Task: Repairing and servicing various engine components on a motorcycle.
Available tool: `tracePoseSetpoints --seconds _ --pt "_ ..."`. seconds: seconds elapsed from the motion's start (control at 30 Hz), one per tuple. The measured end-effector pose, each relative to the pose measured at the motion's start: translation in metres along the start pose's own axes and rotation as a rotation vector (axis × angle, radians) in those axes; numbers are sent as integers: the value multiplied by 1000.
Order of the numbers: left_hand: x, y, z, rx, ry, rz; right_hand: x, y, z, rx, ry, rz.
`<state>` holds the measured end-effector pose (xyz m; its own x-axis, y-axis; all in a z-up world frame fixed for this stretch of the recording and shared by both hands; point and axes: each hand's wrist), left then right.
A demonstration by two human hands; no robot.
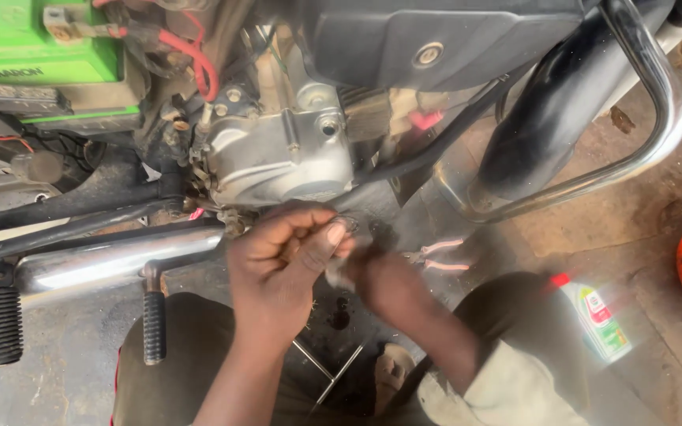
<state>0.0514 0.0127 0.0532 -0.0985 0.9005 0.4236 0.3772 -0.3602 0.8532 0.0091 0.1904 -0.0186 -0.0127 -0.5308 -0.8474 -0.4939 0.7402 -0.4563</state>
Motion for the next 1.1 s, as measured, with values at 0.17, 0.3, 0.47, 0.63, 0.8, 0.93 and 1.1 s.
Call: tracePoseSetpoints --seconds 0.17,0.3,0.47,0.63,0.8,0.93,1.1 --pt "-14 8 -10 72 12 106 -6 -24 -8 240 -483 -311" --pt "-15 -9 -19 28 -92 102 -30 12 -11 508 -82 -1024" --pt "-7 -25 -16 -52 -131 203 -62 -2 2 492 360 -1017" --pt "-1 -37 -9 -208 -98 187 -74 -39 3 -83 335 -285" --pt "8 -42 -4 -266 81 135 -84 -37 -5 -183 215 -6" --pt "7 -47 4 -120 55 -19 -85 -33 3 -67 20 -258" --pt "8 -33 6 239 -166 -451 -24 12 31 364 -437 -1559"
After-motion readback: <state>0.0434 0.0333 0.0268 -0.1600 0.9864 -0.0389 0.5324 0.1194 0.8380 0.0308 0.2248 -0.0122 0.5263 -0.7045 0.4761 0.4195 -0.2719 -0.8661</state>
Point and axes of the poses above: each hand's wrist, its own z-axis away from the middle knuckle, its own x-axis out of the palm, y = z × x, and after that the axes turned 8 degrees about x, right-handed
